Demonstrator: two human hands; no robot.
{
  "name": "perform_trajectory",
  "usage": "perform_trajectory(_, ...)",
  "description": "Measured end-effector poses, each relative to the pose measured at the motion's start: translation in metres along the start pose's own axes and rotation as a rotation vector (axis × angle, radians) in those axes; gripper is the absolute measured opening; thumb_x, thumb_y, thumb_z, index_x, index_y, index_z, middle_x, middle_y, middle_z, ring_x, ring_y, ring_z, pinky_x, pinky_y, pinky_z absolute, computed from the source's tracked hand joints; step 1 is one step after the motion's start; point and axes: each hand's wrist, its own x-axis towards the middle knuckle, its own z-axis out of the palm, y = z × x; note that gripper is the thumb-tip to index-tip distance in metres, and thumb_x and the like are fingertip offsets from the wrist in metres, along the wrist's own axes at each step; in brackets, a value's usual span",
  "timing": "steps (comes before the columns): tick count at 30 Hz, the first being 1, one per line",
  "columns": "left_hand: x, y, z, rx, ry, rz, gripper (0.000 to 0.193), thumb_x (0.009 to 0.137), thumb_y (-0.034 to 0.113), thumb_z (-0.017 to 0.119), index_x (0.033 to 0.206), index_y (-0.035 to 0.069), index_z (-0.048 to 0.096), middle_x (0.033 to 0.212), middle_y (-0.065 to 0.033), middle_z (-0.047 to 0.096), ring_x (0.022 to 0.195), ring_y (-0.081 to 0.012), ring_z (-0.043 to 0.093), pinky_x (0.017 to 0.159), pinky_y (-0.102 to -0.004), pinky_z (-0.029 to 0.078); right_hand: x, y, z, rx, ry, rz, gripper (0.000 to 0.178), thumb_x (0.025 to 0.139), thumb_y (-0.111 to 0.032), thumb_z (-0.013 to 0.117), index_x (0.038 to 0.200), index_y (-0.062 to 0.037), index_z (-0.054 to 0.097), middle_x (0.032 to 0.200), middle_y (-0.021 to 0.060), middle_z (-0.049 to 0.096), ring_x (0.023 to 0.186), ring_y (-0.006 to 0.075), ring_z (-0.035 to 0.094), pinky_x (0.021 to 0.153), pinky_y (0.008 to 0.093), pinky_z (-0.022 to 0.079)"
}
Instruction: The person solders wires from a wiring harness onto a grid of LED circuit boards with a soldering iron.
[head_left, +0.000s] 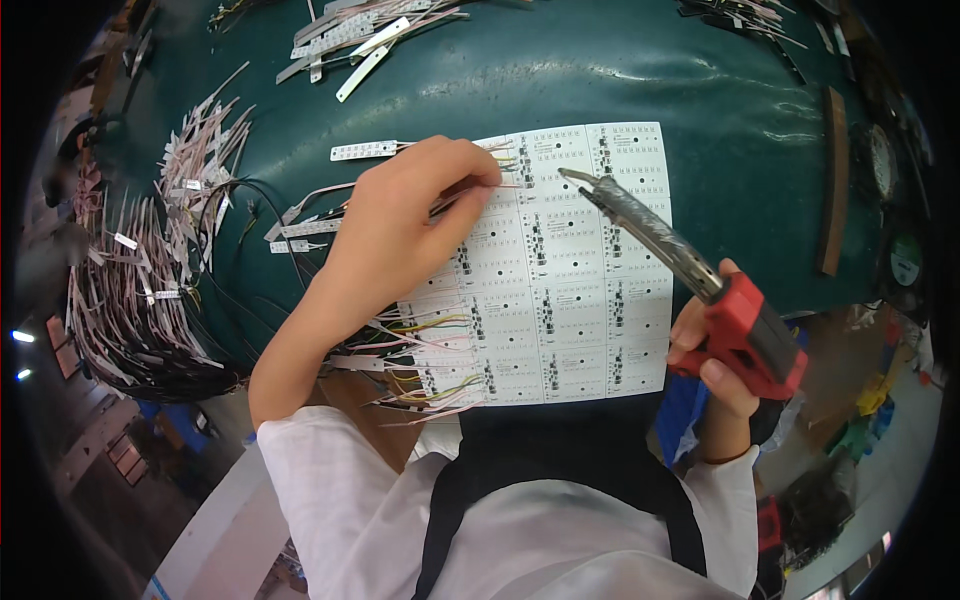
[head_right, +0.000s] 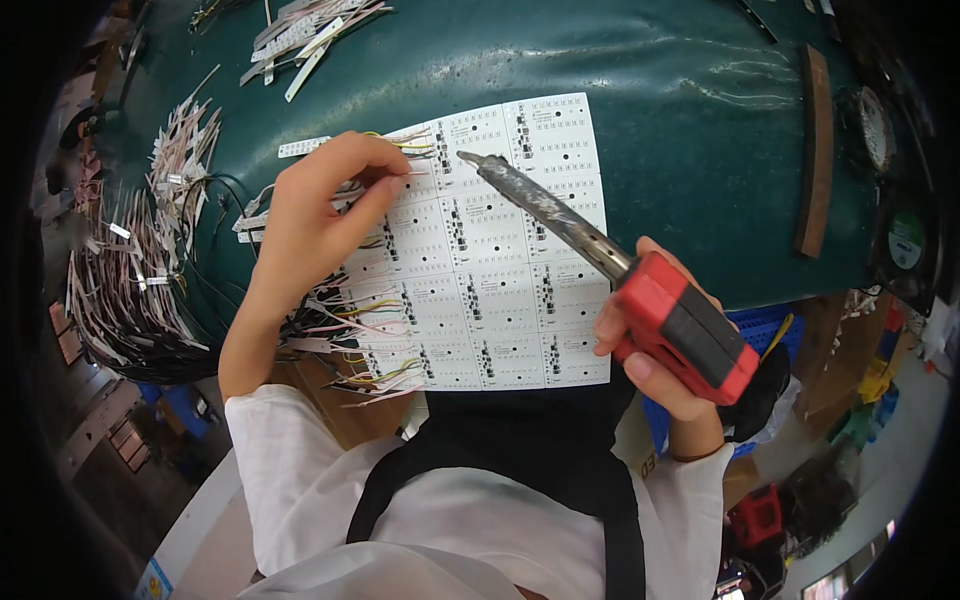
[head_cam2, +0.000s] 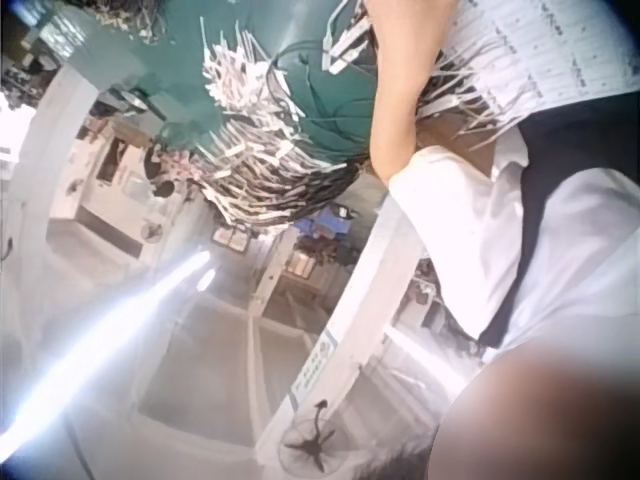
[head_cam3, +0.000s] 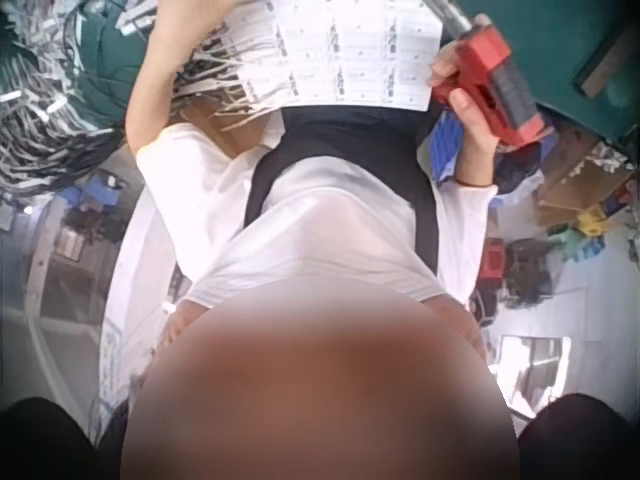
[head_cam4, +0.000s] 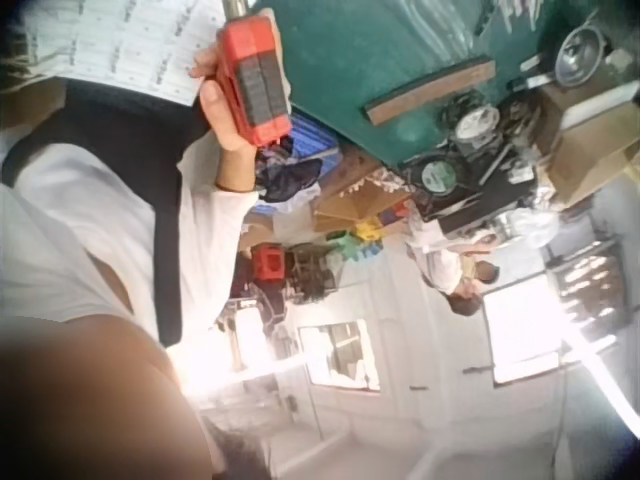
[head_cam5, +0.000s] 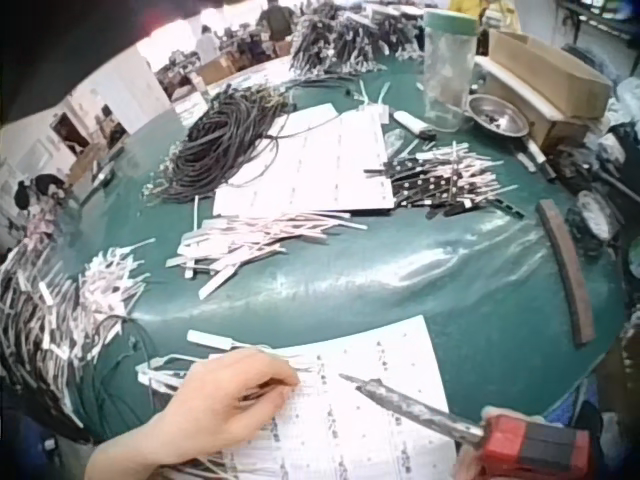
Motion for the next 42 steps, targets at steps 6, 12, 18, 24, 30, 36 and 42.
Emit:
perform_trajectory(6, 0.002, -0.003, 0.010, -0.044, 0.018, -0.036, 0.008, 0.078, 0.002, 0.062, 0.085, 0.002, 0.058, 0.077, -0.0085, 0.054, 0.070, -0.0223, 0.060, 0.063, -0.0291, 0.049, 0.000, 0.001, 0.004, -0.165, 0.026, 0.082, 0.071, 0.073, -0.013, 0.064, 0.133, 0.0152, 0.038, 0.080, 0.0136, 0.066, 0.067, 0.0201, 0.064, 0.068, 0.0301, 0.051)
perform_trajectory(12, 0.005, -0.009, 0.016, -0.004, 0.079, -0.011, 0.009, 0.074, 0.001, 0.063, 0.079, 0.002, 0.055, 0.076, -0.0082, 0.053, 0.068, -0.0207, 0.058, 0.060, -0.0287, 0.046, 0.006, -0.006, 0.012, -0.184, 0.115, 0.231, 0.069, 0.071, -0.015, 0.066, 0.129, 0.0146, 0.044, 0.076, 0.0117, 0.067, 0.063, 0.0184, 0.065, 0.064, 0.0278, 0.052)
perform_trajectory(18, 0.005, -0.015, 0.022, 0.010, 0.125, 0.005, 0.011, 0.072, 0.001, 0.064, 0.077, 0.003, 0.055, 0.074, -0.0064, 0.053, 0.066, -0.0201, 0.058, 0.057, -0.0293, 0.046, 0.013, -0.013, 0.012, -0.267, 0.052, 0.288, 0.068, 0.069, -0.017, 0.067, 0.127, 0.0127, 0.047, 0.075, 0.0093, 0.067, 0.058, 0.0150, 0.064, 0.058, 0.0255, 0.052)
perform_trajectory(24, 0.006, -0.017, 0.025, 0.021, 0.155, 0.026, 0.012, 0.071, 0.001, 0.064, 0.077, 0.004, 0.055, 0.074, -0.0060, 0.053, 0.066, -0.0200, 0.058, 0.057, -0.0293, 0.047, 0.018, -0.014, 0.012, -0.336, 0.054, 0.310, 0.067, 0.069, -0.017, 0.066, 0.126, 0.0130, 0.049, 0.074, 0.0074, 0.068, 0.059, 0.0139, 0.064, 0.059, 0.0241, 0.052)
perform_trajectory(30, 0.006, -0.019, 0.026, 0.059, 0.172, 0.047, 0.012, 0.071, 0.002, 0.065, 0.076, 0.004, 0.054, 0.073, -0.0059, 0.053, 0.065, -0.0200, 0.059, 0.056, -0.0294, 0.047, 0.019, -0.019, 0.016, -0.395, 0.029, 0.336, 0.066, 0.069, -0.018, 0.065, 0.125, 0.0128, 0.050, 0.074, 0.0071, 0.068, 0.063, 0.0140, 0.065, 0.066, 0.0250, 0.052)
perform_trajectory(36, 0.006, -0.019, 0.026, 0.055, 0.171, 0.052, 0.011, 0.071, 0.002, 0.065, 0.075, 0.004, 0.054, 0.073, -0.0058, 0.053, 0.064, -0.0202, 0.058, 0.055, -0.0301, 0.046, 0.023, -0.018, 0.013, -0.459, -0.036, 0.259, 0.064, 0.070, -0.017, 0.065, 0.125, 0.0135, 0.050, 0.074, 0.0077, 0.068, 0.064, 0.0148, 0.066, 0.067, 0.0252, 0.051)
perform_trajectory(42, 0.006, -0.019, 0.026, 0.067, 0.159, 0.054, 0.012, 0.071, 0.003, 0.065, 0.076, 0.004, 0.055, 0.074, -0.0057, 0.053, 0.063, -0.0203, 0.058, 0.054, -0.0308, 0.045, 0.013, -0.014, 0.012, -0.372, 0.031, 0.234, 0.065, 0.072, -0.017, 0.065, 0.126, 0.0142, 0.047, 0.077, 0.0093, 0.068, 0.067, 0.0164, 0.066, 0.073, 0.0274, 0.051)
